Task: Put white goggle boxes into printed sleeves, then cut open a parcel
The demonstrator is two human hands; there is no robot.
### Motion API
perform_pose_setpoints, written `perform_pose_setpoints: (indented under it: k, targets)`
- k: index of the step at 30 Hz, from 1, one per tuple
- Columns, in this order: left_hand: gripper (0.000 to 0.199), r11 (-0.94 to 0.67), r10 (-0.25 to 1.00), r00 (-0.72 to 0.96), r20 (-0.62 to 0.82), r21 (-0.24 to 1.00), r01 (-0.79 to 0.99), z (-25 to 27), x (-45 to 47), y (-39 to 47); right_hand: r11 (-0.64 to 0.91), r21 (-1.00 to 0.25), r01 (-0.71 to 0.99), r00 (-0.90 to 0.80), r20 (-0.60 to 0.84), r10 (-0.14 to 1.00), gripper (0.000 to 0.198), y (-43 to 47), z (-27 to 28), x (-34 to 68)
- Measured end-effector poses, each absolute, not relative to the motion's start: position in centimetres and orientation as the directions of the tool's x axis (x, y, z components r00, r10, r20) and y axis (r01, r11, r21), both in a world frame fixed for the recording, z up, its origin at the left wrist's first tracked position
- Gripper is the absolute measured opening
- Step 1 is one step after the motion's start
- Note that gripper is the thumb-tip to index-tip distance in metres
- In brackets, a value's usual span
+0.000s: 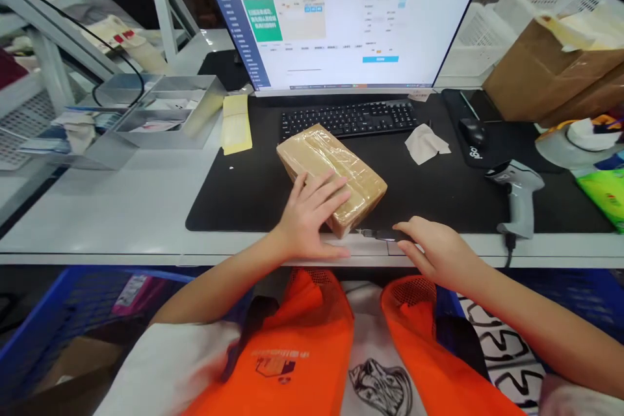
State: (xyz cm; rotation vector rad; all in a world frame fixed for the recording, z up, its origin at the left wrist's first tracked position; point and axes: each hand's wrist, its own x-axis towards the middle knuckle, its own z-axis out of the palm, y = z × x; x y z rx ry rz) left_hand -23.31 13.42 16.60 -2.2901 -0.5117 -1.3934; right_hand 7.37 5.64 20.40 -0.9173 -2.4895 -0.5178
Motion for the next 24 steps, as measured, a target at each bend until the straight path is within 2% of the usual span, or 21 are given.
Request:
perform_pose_setpoints:
  k: [3,6,24]
  targets:
    - [0.072,-0.790,0.093,0.320,0.943,-0.126,0.600,15.4,-21.2,12.6,0.719,0.242,0.651,-0.715,0.515,0.474,0.029,5.6,20.8,6.6]
    - [0.062,-0.784,0.066,0.259,0.964,-0.111,0.611,15.1,-20.4,12.9,0.715,0.269,0.645,-0.724,0.514,0.460,0.031,5.9,21.2,6.0]
    - [0.059,-0.788,0.067,0.242,0.968,-0.097,0.608,14.9,-20.3,13.0,0.693,0.319,0.647,-0.750,0.429,0.503,0.026,5.1,23.5,6.2]
